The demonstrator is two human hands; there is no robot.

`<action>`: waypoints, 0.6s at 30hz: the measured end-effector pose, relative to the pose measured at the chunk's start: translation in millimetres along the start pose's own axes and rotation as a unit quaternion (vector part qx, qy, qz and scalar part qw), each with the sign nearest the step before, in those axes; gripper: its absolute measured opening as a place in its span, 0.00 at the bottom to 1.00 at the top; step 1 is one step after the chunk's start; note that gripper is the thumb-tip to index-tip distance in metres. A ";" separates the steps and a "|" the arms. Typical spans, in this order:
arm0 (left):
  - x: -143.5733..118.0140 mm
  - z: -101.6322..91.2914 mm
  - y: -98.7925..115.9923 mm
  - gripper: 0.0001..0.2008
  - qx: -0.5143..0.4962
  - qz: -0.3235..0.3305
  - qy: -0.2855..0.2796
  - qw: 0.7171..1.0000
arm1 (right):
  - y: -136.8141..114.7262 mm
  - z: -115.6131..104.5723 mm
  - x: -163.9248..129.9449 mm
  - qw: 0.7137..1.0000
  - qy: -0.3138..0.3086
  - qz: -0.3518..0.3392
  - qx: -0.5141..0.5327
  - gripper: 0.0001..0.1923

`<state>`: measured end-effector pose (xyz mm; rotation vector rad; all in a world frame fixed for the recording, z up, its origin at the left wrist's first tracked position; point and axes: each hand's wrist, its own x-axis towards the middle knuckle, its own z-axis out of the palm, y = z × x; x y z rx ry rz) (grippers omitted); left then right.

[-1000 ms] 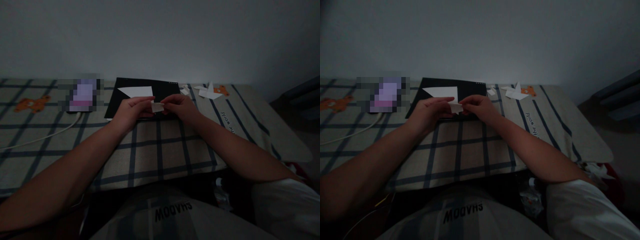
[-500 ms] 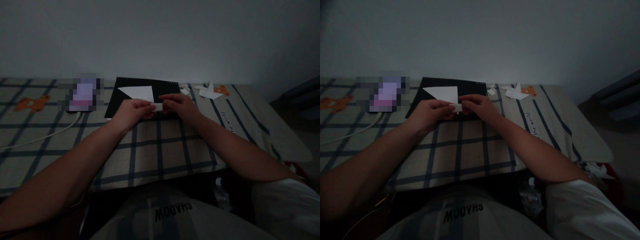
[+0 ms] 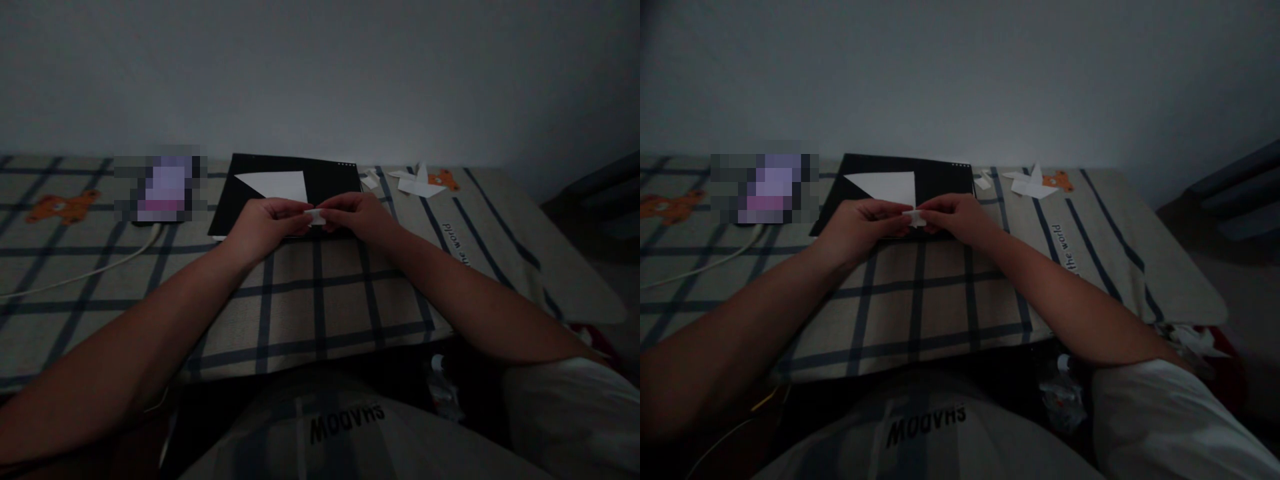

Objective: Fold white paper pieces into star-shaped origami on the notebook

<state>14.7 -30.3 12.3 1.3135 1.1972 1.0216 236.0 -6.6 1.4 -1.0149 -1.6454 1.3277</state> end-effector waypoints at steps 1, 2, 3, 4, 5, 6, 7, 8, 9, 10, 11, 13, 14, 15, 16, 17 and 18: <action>-0.6 0.2 0.8 0.17 0.003 -0.001 0.001 1.000 | -0.2 0.0 0.0 1.000 0.000 0.002 -0.003 0.15; -1.1 0.2 1.4 0.17 0.004 0.000 0.001 1.000 | -0.6 0.0 -0.2 1.000 0.000 0.004 -0.003 0.15; -1.4 0.0 1.7 0.17 0.004 0.001 -0.001 1.000 | -1.1 0.0 -0.3 1.000 -0.001 0.007 -0.002 0.16; -1.5 -0.6 1.9 0.16 0.002 0.002 -0.004 1.000 | -1.6 -0.1 -0.6 1.000 -0.002 0.009 -0.001 0.16; -1.4 -1.4 1.9 0.15 0.001 0.002 -0.009 1.000 | -2.0 -0.3 -0.7 1.000 -0.002 0.012 0.002 0.16; -1.1 -2.4 1.7 0.14 -0.002 0.001 -0.015 1.000 | -2.3 -0.5 -0.9 1.000 -0.001 0.015 0.006 0.16; -0.7 -3.4 1.5 0.13 -0.006 0.002 -0.019 1.000 | -2.4 -0.7 -0.9 1.000 0.000 0.017 0.009 0.16; -0.2 -4.4 1.3 0.13 -0.009 0.003 -0.021 1.000 | -2.2 -1.0 -0.7 1.000 0.000 0.018 0.012 0.16; 0.3 -5.3 1.1 0.13 -0.009 0.004 -0.023 1.000 | -1.9 -1.2 -0.5 1.000 0.001 0.018 0.015 0.16; 0.7 -5.9 0.9 0.13 -0.007 0.006 -0.022 1.000 | -1.5 -1.4 -0.2 1.000 0.001 0.019 0.017 0.16; 1.0 -6.5 0.8 0.13 -0.001 0.008 -0.019 1.000 | -1.1 -1.6 0.0 1.000 0.001 0.020 0.018 0.16; 1.2 -7.2 0.9 0.13 0.021 0.011 -0.013 1.000 | -0.5 -1.7 0.3 1.000 0.001 0.022 0.018 0.16; 1.1 -7.5 1.1 0.12 0.035 0.014 -0.010 0.999 | -0.5 -1.8 0.3 1.000 -0.001 0.022 0.017 0.16; 0.9 -7.8 1.3 0.11 0.047 0.019 -0.006 0.999 | -0.6 -1.8 0.3 1.000 -0.002 0.021 0.016 0.16; 0.5 -8.1 1.6 0.11 0.060 0.024 -0.004 0.998 | -0.8 -1.8 0.2 1.000 -0.004 0.020 0.015 0.16; -0.1 -8.3 2.1 0.10 0.072 0.028 -0.002 0.997 | -1.0 -1.8 0.1 1.000 -0.004 0.018 0.015 0.16; -0.7 -8.4 2.6 0.09 0.083 0.032 0.000 0.996 | -1.2 -1.8 0.2 1.000 -0.005 0.016 0.012 0.16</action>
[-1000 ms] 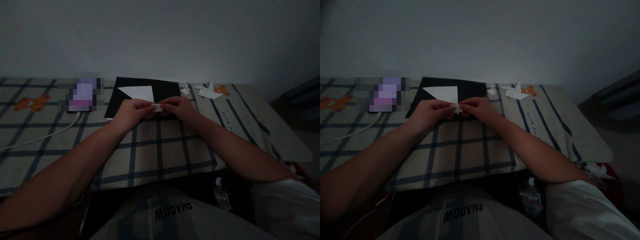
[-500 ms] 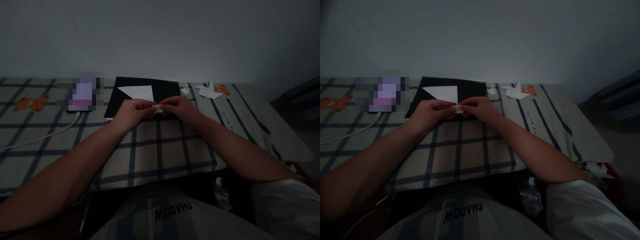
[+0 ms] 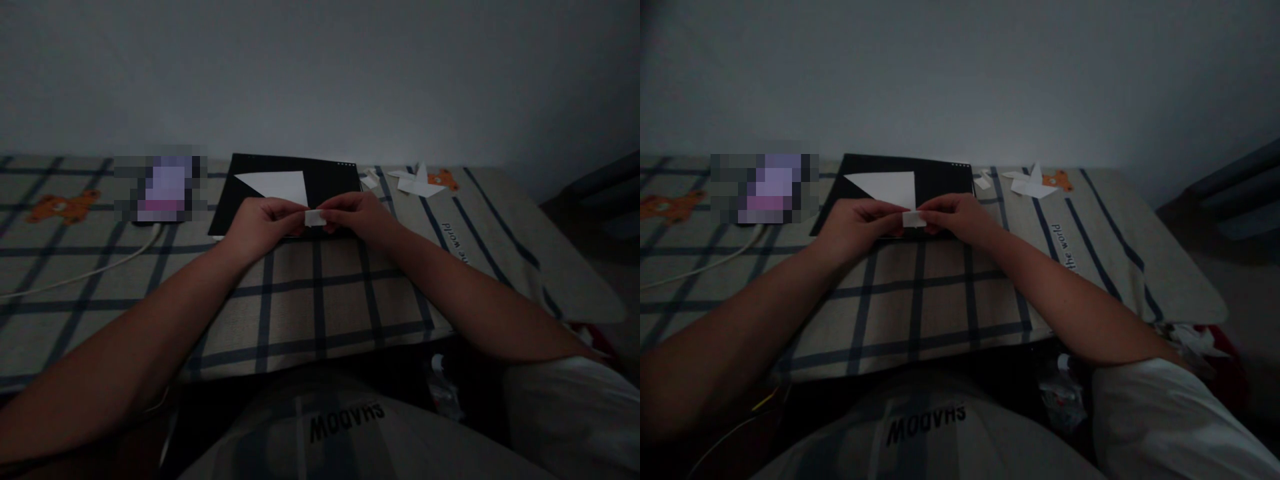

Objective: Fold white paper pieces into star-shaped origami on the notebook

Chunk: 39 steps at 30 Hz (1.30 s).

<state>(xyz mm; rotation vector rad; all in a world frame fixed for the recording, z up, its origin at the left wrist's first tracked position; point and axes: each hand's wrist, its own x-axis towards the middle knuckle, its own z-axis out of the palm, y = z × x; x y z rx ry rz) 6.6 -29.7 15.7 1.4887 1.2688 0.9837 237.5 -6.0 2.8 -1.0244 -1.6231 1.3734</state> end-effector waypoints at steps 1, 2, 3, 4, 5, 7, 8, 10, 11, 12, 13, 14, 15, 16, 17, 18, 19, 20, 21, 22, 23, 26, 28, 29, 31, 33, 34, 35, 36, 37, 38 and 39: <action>-0.7 -0.1 0.6 0.08 0.009 0.002 0.003 1.000 | -0.1 0.0 0.1 1.000 -0.001 -0.001 -0.003 0.15; -1.4 0.0 1.3 0.07 0.017 0.004 0.005 1.000 | -0.1 0.0 0.3 1.000 -0.003 -0.003 -0.008 0.15; -2.0 0.2 1.9 0.06 0.022 0.005 0.010 1.000 | 0.0 0.0 0.5 1.000 -0.006 -0.004 -0.013 0.15; -2.5 0.5 2.4 0.05 0.024 0.007 0.014 1.000 | 0.2 0.1 0.9 1.000 -0.009 -0.006 -0.018 0.14; -2.8 1.0 2.6 0.04 0.024 0.008 0.018 1.000 | 0.5 0.3 1.2 1.000 -0.011 -0.010 -0.022 0.14; -2.6 2.3 2.1 0.03 0.017 0.009 0.023 1.000 | 0.9 0.7 1.7 1.000 -0.011 -0.020 -0.022 0.14; -2.1 2.9 1.5 0.03 0.010 0.007 0.025 1.000 | 1.0 0.8 1.9 0.999 -0.010 -0.023 -0.021 0.14; -0.8 4.1 -0.2 0.03 -0.016 0.001 0.023 1.000 | 1.0 0.8 2.0 0.999 -0.006 -0.022 -0.023 0.14; -0.2 4.6 -0.9 0.03 -0.033 -0.002 0.021 0.999 | 1.0 0.5 2.1 0.999 -0.003 -0.021 -0.025 0.14; 0.4 5.0 -1.5 0.03 -0.050 -0.007 0.015 0.999 | 1.2 0.2 2.1 0.999 -0.001 -0.020 -0.027 0.14; 0.9 5.2 -1.8 0.04 -0.063 -0.013 0.009 0.998 | 1.6 -0.3 2.2 0.999 0.001 -0.023 -0.027 0.14; 1.3 5.4 -1.9 0.05 -0.071 -0.020 0.002 0.997 | 2.2 -0.8 2.2 0.999 0.003 -0.027 -0.024 0.13; 1.5 5.5 -1.9 0.06 -0.072 -0.028 -0.003 0.997 | 2.9 -1.3 2.4 0.999 0.005 -0.033 -0.021 0.13; 1.6 5.6 -1.9 0.06 -0.067 -0.035 -0.004 0.997 | 3.6 -1.7 2.4 0.999 0.005 -0.037 -0.018 0.13; 1.7 5.6 -2.0 0.07 -0.059 -0.040 -0.004 0.997 | 4.2 -2.0 2.5 0.999 0.006 -0.040 -0.015 0.13; 1.8 5.6 -2.3 0.07 -0.052 -0.043 -0.003 0.998 | 4.6 -2.1 2.5 0.999 0.006 -0.041 -0.013 0.12; 1.9 5.6 -2.7 0.07 -0.047 -0.043 -0.001 0.998 | 4.7 -2.0 2.3 0.999 0.005 -0.038 -0.011 0.12; 2.1 5.5 -3.2 0.06 -0.045 -0.040 -0.001 0.998 | 4.5 -1.8 2.1 0.999 0.005 -0.034 -0.011 0.12; 2.4 5.4 -3.8 0.06 -0.044 -0.036 0.000 0.998 | 4.1 -1.4 1.9 1.000 0.006 -0.028 -0.010 0.12; 2.7 5.2 -4.4 0.05 -0.043 -0.033 -0.001 0.999 | 3.7 -1.1 1.7 1.000 0.007 -0.022 -0.010 0.12; 3.2 5.0 -4.9 0.05 -0.041 -0.029 -0.003 0.999 | 3.3 -0.7 1.5 1.000 0.008 -0.017 -0.009 0.13; 4.2 4.4 -5.4 0.04 -0.031 -0.024 -0.003 0.999 | 3.0 0.0 1.6 1.000 0.009 -0.008 -0.008 0.14; 4.4 4.2 -5.2 0.04 -0.027 -0.028 0.000 0.999 | 3.3 0.2 1.9 1.000 0.009 -0.006 -0.012 0.14; 4.4 4.3 -5.0 0.04 -0.028 -0.030 0.001 0.999 | 3.3 0.3 2.0 1.000 0.010 -0.005 -0.014 0.15; 4.1 4.3 -4.7 0.05 -0.029 -0.031 -0.001 0.999 | 2.8 0.8 1.6 1.000 0.010 0.000 -0.014 0.15; 3.8 4.3 -4.6 0.06 -0.030 -0.029 -0.004 0.999 | 1.3 1.4 0.5 1.000 0.009 0.004 -0.011 0.14; 3.7 4.3 -4.6 0.06 -0.029 -0.028 -0.005 0.999 | 0.3 1.7 -0.3 1.000 0.008 0.005 -0.010 0.14; 3.6 4.2 -4.7 0.06 -0.026 -0.026 -0.005 0.999 | -0.8 2.1 -1.0 1.000 0.006 0.006 -0.008 0.14; 3.6 4.3 -4.7 0.06 -0.025 -0.025 -0.004 0.999 | -1.9 2.5 -1.8 1.000 0.004 0.008 -0.007 0.14; 3.7 4.4 -4.6 0.06 -0.024 -0.023 -0.004 0.999 | -2.9 2.9 -2.4 1.000 0.002 0.009 -0.006 0.15; 3.7 4.5 -4.5 0.06 -0.025 -0.021 -0.003 0.999 | -3.8 3.2 -2.9 1.000 0.001 0.010 -0.005 0.15; 3.6 4.6 -4.3 0.06 -0.025 -0.021 -0.001 0.999 | -4.4 3.5 -3.2 1.000 -0.002 0.010 -0.005 0.15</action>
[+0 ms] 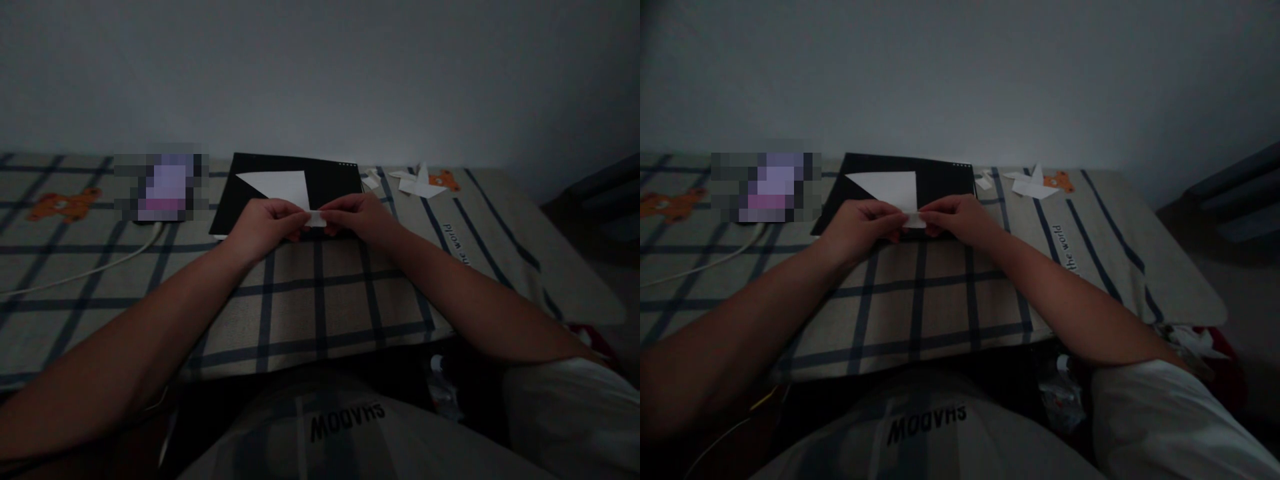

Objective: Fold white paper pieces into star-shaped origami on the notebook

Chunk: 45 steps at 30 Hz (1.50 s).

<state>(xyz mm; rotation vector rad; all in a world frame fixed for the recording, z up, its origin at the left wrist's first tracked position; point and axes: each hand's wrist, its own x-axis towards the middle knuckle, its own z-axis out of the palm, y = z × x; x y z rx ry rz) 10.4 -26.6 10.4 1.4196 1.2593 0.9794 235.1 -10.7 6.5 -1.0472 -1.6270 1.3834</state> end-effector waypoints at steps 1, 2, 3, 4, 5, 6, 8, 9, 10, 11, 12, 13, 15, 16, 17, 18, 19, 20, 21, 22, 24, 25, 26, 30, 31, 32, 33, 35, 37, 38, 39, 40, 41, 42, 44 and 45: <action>-0.1 0.1 0.3 0.05 0.000 0.000 0.001 1.000 | -0.3 0.2 -0.2 1.000 -0.004 -0.002 -0.002 0.15; -0.2 0.2 0.7 0.05 0.002 0.000 0.003 1.000 | -0.4 0.3 -0.3 1.000 -0.007 -0.005 -0.006 0.15; -0.3 0.1 1.2 0.04 0.006 0.000 0.003 1.000 | -0.2 0.3 -0.3 1.000 -0.011 -0.008 -0.011 0.15; -0.3 0.0 1.6 0.04 0.009 0.001 0.001 1.000 | 0.3 0.3 -0.3 1.000 -0.014 -0.012 -0.016 0.16; -0.3 -0.3 1.9 0.03 0.012 0.003 -0.003 1.000 | 1.0 0.2 -0.1 1.000 -0.016 -0.015 -0.020 0.16; -0.1 -0.7 2.0 0.03 0.014 0.005 -0.006 1.000 | 1.9 0.1 0.1 0.999 -0.016 -0.017 -0.022 0.16; 0.5 -1.5 1.4 0.03 0.016 0.009 -0.007 1.000 | 4.1 -0.3 0.8 1.000 -0.014 -0.021 -0.016 0.17; 0.8 -1.8 0.8 0.03 0.018 0.012 -0.005 1.000 | 5.2 -0.5 1.3 1.000 -0.013 -0.023 -0.012 0.18; 1.1 -2.1 0.2 0.03 0.022 0.016 -0.001 1.000 | 6.4 -0.8 1.7 1.000 -0.013 -0.025 -0.007 0.18; 1.2 -2.3 -0.4 0.04 0.028 0.021 0.002 0.999 | 7.4 -1.0 2.2 1.000 -0.013 -0.027 -0.004 0.18; 1.1 -2.4 -0.8 0.05 0.036 0.025 0.004 0.999 | 8.2 -1.3 2.6 0.999 -0.013 -0.029 -0.002 0.18; 0.9 -2.4 -0.9 0.05 0.047 0.031 0.007 0.998 | 8.9 -1.5 3.0 0.999 -0.013 -0.029 -0.004 0.18; 0.1 -2.4 -0.3 0.06 0.075 0.040 0.012 0.996 | 9.7 -1.7 3.6 0.999 -0.011 -0.028 -0.014 0.17; -0.3 -2.4 0.2 0.06 0.087 0.044 0.014 0.995 | 10.0 -1.6 3.8 0.999 -0.008 -0.028 -0.018 0.17; -0.7 -2.4 0.7 0.06 0.095 0.048 0.017 0.994 | 10.1 -1.5 4.0 0.999 -0.007 -0.029 -0.020 0.17; -0.9 -2.5 1.1 0.06 0.099 0.050 0.019 0.994 | 10.3 -1.3 4.1 0.999 -0.006 -0.032 -0.019 0.16; -1.0 -2.7 1.2 0.07 0.100 0.050 0.021 0.994 | 10.4 -1.0 4.1 0.999 -0.006 -0.036 -0.016 0.16; -0.9 -2.9 1.1 0.07 0.100 0.050 0.023 0.994 | 10.6 -0.8 4.2 0.999 -0.007 -0.040 -0.012 0.16; -0.6 -3.2 0.8 0.07 0.100 0.050 0.024 0.993 | 10.8 -0.6 4.2 0.999 -0.008 -0.043 -0.009 0.15; -0.2 -3.5 0.1 0.08 0.101 0.050 0.023 0.993 | 11.1 -0.5 4.3 0.999 -0.009 -0.045 -0.007 0.15; 1.0 -4.1 -1.7 0.08 0.102 0.052 0.023 0.993 | 11.6 -0.3 4.5 0.999 -0.009 -0.046 -0.008 0.15; 1.5 -4.4 -2.6 0.08 0.100 0.054 0.020 0.993 | 11.9 -0.2 4.7 0.999 -0.009 -0.045 -0.010 0.15; 2.1 -4.6 -3.5 0.08 0.097 0.054 0.019 0.994 | 12.3 -0.2 4.9 0.999 -0.009 -0.045 -0.010 0.15; 2.8 -4.2 -4.8 0.08 0.081 0.044 0.014 0.996 | 12.8 -0.3 5.3 0.999 -0.011 -0.045 -0.010 0.16; 2.5 -3.8 -4.4 0.08 0.079 0.041 0.013 0.996 | 12.6 -0.4 5.2 0.999 -0.011 -0.046 -0.013 0.16; 2.1 -3.3 -3.7 0.08 0.077 0.037 0.012 0.996 | 12.1 -0.6 5.0 0.999 -0.010 -0.045 -0.016 0.16; 1.6 -2.8 -2.8 0.07 0.075 0.034 0.010 0.997 | 11.3 -0.7 4.8 0.999 -0.009 -0.043 -0.020 0.16; 0.4 -1.9 -1.0 0.08 0.075 0.032 0.006 0.997 | 9.2 -1.1 4.0 0.999 -0.006 -0.039 -0.027 0.15; -0.3 -1.7 0.2 0.08 0.083 0.036 0.007 0.996 | 6.9 -1.3 3.1 0.999 -0.004 -0.034 -0.034 0.14; -0.3 -1.8 0.4 0.08 0.088 0.039 0.008 0.995 | 5.8 -1.3 2.6 0.999 -0.003 -0.033 -0.037 0.14; -0.2 -2.0 0.3 0.09 0.091 0.042 0.008 0.995 | 5.0 -1.3 2.3 0.999 -0.003 -0.031 -0.040 0.14; 0.0 -2.2 -0.1 0.08 0.091 0.045 0.007 0.995 | 4.3 -1.2 2.0 0.999 -0.003 -0.029 -0.041 0.14; 0.4 -2.5 -0.7 0.08 0.089 0.046 0.005 0.995 | 3.9 -1.2 1.8 0.999 -0.003 -0.027 -0.041 0.14; 0.7 -2.7 -1.2 0.08 0.087 0.046 0.003 0.995 | 3.8 -1.1 1.7 0.999 -0.004 -0.026 -0.040 0.14; 0.8 -2.7 -1.4 0.08 0.086 0.043 0.001 0.995 | 4.2 -1.1 1.9 0.999 -0.005 -0.027 -0.038 0.14; 0.4 -2.4 -0.8 0.08 0.087 0.043 0.002 0.995 | 4.6 -1.2 2.0 0.999 -0.005 -0.029 -0.039 0.14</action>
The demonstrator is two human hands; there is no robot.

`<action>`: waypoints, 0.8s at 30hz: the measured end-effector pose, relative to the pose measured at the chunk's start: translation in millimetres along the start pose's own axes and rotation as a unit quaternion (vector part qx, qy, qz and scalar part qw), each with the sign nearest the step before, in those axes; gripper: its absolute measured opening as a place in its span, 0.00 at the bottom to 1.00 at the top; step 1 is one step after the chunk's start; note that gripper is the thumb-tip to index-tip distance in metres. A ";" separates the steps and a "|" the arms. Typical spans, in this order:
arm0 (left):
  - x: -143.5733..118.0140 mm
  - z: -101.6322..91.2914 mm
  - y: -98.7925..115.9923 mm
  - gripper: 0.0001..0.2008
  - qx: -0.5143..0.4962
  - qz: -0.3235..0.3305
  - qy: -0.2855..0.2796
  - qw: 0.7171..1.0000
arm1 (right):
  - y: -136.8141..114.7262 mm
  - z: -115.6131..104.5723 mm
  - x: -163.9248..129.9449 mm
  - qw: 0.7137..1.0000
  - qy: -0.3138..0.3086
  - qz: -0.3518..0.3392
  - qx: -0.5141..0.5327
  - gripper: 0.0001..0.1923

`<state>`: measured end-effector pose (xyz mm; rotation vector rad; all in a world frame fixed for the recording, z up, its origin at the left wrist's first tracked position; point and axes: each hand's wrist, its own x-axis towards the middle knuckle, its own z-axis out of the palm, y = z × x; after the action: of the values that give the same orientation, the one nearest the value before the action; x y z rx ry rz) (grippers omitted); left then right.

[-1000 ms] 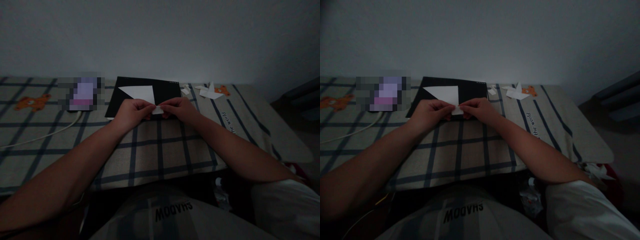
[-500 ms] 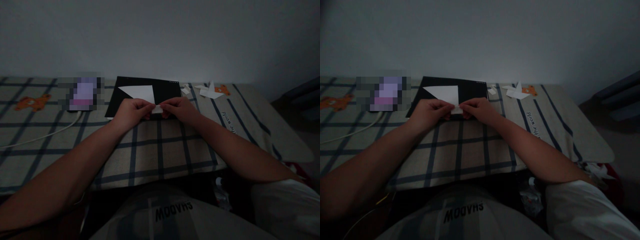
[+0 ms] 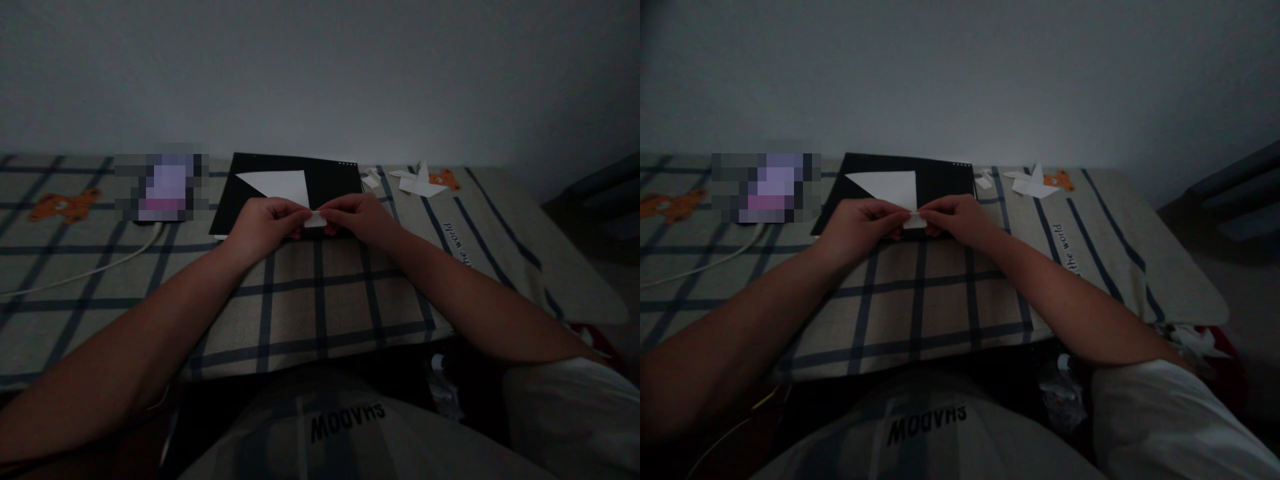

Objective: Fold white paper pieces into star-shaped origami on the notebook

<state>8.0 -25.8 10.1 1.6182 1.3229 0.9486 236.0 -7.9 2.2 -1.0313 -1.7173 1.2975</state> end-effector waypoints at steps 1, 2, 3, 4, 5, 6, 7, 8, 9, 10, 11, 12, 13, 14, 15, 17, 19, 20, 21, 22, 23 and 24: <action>-0.5 0.2 1.2 0.07 0.003 -0.001 0.000 1.000 | 0.5 -0.1 0.2 1.000 0.000 -0.003 -0.003 0.14; -1.1 0.4 2.8 0.07 0.007 -0.001 0.001 1.000 | 0.9 -0.2 0.4 1.000 -0.001 -0.007 -0.007 0.14; -1.8 0.7 4.8 0.07 0.011 -0.001 0.000 1.000 | 1.2 -0.3 0.5 1.000 0.000 -0.010 -0.011 0.15; -2.5 0.9 6.9 0.07 0.017 -0.001 -0.001 1.000 | 1.4 -0.3 0.5 1.000 0.001 -0.013 -0.017 0.15; -3.0 1.2 8.8 0.07 0.024 0.000 -0.003 1.000 | 1.4 -0.3 0.5 1.000 0.002 -0.015 -0.021 0.15; -3.4 1.4 10.2 0.07 0.032 0.002 -0.006 0.999 | 1.3 -0.2 0.3 1.000 0.004 -0.017 -0.025 0.15; -3.6 1.6 11.1 0.08 0.040 0.004 -0.008 0.999 | 1.0 0.0 0.1 0.999 0.007 -0.018 -0.028 0.15; -3.5 1.7 11.3 0.08 0.046 0.006 -0.011 0.999 | 0.6 0.3 -0.1 0.999 0.009 -0.019 -0.031 0.15; -3.2 1.9 10.8 0.08 0.048 0.007 -0.013 0.999 | 0.2 0.6 -0.3 0.999 0.012 -0.020 -0.034 0.15; -2.7 2.1 9.7 0.08 0.048 0.008 -0.014 0.999 | -0.2 0.9 -0.6 0.999 0.015 -0.021 -0.038 0.14; -2.2 2.2 8.2 0.08 0.045 0.009 -0.016 0.999 | -0.4 1.3 -0.8 0.999 0.019 -0.021 -0.042 0.15; -1.6 2.3 6.7 0.08 0.042 0.010 -0.018 0.999 | -0.6 1.6 -0.9 0.999 0.021 -0.022 -0.045 0.15; -1.1 2.3 5.3 0.09 0.041 0.012 -0.022 0.999 | -0.5 2.0 -1.0 0.998 0.022 -0.022 -0.045 0.15; -0.8 2.2 4.3 0.09 0.042 0.014 -0.025 0.999 | -0.4 2.3 -1.0 0.999 0.023 -0.022 -0.042 0.15; -0.6 2.1 3.8 0.10 0.045 0.017 -0.027 0.998 | -0.2 2.5 -0.9 0.999 0.023 -0.021 -0.038 0.15; -1.0 1.7 4.1 0.11 0.055 0.022 -0.028 0.998 | 0.3 2.9 -0.7 0.999 0.024 -0.018 -0.030 0.15; -1.8 1.3 5.4 0.11 0.065 0.025 -0.022 0.997 | 0.6 2.9 -0.7 0.999 0.025 -0.017 -0.030 0.15; -2.1 1.2 6.0 0.10 0.068 0.024 -0.018 0.997 | 0.6 2.8 -0.8 0.999 0.025 -0.017 -0.031 0.14; -2.3 1.1 6.3 0.10 0.068 0.023 -0.015 0.997 | 0.5 2.6 -0.9 0.999 0.023 -0.018 -0.032 0.14; -2.4 1.0 6.4 0.09 0.065 0.022 -0.011 0.998 | 0.3 2.4 -1.1 0.999 0.022 -0.018 -0.034 0.14; -2.3 1.0 6.2 0.08 0.059 0.022 -0.007 0.998 | 0.1 2.1 -1.4 0.999 0.020 -0.019 -0.036 0.14; -2.1 0.9 5.9 0.08 0.053 0.021 -0.008 0.998 | -0.1 1.9 -1.7 0.999 0.019 -0.021 -0.037 0.14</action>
<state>10.6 -28.6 15.1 1.7364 1.3524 0.9036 234.9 -10.2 1.7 -1.0505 -1.7614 1.1886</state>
